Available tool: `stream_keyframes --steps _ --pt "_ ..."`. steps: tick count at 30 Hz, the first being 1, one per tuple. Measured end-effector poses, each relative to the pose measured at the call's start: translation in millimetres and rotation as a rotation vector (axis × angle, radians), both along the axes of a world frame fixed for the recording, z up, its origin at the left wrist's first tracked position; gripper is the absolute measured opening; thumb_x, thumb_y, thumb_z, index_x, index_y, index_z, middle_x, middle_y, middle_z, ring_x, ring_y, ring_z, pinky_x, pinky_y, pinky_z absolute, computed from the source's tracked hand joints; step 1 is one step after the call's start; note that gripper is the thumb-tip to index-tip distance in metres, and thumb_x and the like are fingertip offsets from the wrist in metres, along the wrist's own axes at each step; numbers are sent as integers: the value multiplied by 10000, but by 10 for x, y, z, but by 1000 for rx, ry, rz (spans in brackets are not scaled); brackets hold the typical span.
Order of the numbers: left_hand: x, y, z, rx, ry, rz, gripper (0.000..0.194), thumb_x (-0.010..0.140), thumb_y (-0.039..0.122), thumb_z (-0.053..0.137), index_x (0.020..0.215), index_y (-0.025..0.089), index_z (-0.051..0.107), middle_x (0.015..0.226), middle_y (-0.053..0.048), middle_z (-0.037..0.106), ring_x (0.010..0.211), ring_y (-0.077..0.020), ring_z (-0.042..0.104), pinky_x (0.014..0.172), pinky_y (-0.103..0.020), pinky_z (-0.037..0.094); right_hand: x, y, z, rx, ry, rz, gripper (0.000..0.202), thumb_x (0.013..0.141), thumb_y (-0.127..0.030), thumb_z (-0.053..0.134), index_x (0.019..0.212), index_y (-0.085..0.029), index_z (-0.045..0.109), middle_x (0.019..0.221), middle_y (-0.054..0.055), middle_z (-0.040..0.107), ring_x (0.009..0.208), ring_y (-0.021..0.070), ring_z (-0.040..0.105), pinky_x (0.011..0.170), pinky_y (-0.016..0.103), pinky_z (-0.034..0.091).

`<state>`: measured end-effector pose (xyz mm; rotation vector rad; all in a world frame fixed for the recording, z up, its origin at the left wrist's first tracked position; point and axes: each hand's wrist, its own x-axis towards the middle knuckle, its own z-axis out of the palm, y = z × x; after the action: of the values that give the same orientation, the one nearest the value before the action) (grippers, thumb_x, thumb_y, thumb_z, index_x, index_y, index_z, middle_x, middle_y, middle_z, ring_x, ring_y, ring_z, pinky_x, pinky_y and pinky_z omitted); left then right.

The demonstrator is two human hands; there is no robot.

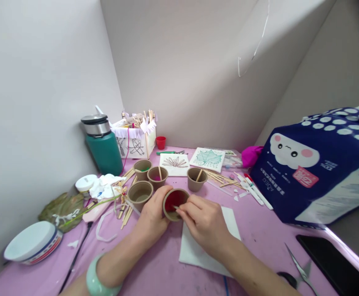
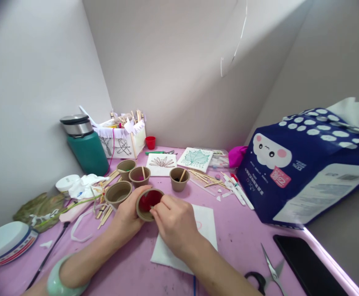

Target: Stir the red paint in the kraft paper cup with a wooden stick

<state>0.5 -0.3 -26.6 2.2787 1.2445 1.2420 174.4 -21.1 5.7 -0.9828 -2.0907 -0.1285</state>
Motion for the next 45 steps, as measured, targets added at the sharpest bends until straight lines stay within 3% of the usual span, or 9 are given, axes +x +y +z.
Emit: stream_keyframes --steps 4,15,19,25,30,35,45 --pt "2 1 5 -9 3 -8 488 793 156 585 1253 208 432 1236 -92 549 1141 -218 535 973 -372 454 59 36 15 104 -87 -79 289 912 -186 476 655 -153 603 629 28 536 574 125 451 550 266 299" --pt "8 -13 13 -33 12 -27 506 782 110 586 1248 212 418 1234 -81 543 1141 -203 525 975 -356 443 103 78 25 -26 -16 38 232 914 -189 488 739 -147 636 693 32 578 617 116 508 571 243 346" --pt "15 -15 32 -97 15 -60 479 777 123 603 1217 217 439 1200 -76 561 1100 -207 549 946 -356 461 120 103 -2 -5 -132 153 253 913 -201 483 711 -159 631 666 17 572 593 114 485 542 248 327" --pt "11 -12 21 -172 47 -76 504 750 96 602 1209 230 444 1165 -68 587 1051 -217 581 897 -363 491 180 149 -50 -52 -131 161 223 910 -218 504 736 -173 637 682 7 591 604 107 500 556 244 338" --pt "-12 -3 -25 -110 97 -54 534 750 105 596 1240 226 421 1217 -86 569 1118 -235 551 948 -400 470 173 153 -47 -65 -123 192 208 909 -220 511 759 -175 648 703 7 601 617 107 512 567 243 347" --pt "-13 -6 -49 -101 120 -46 538 757 102 591 1251 228 416 1220 -93 564 1124 -241 544 954 -418 466 163 148 -47 11 -160 115 259 915 -216 491 710 -175 644 655 6 581 590 112 487 553 259 325" --pt "11 -1 11 -123 98 -62 469 787 145 596 1223 227 443 1204 -83 567 1117 -236 532 943 -405 460 193 196 -84 -176 6 85 229 891 -291 562 719 -184 669 674 -5 601 581 95 535 555 221 370"
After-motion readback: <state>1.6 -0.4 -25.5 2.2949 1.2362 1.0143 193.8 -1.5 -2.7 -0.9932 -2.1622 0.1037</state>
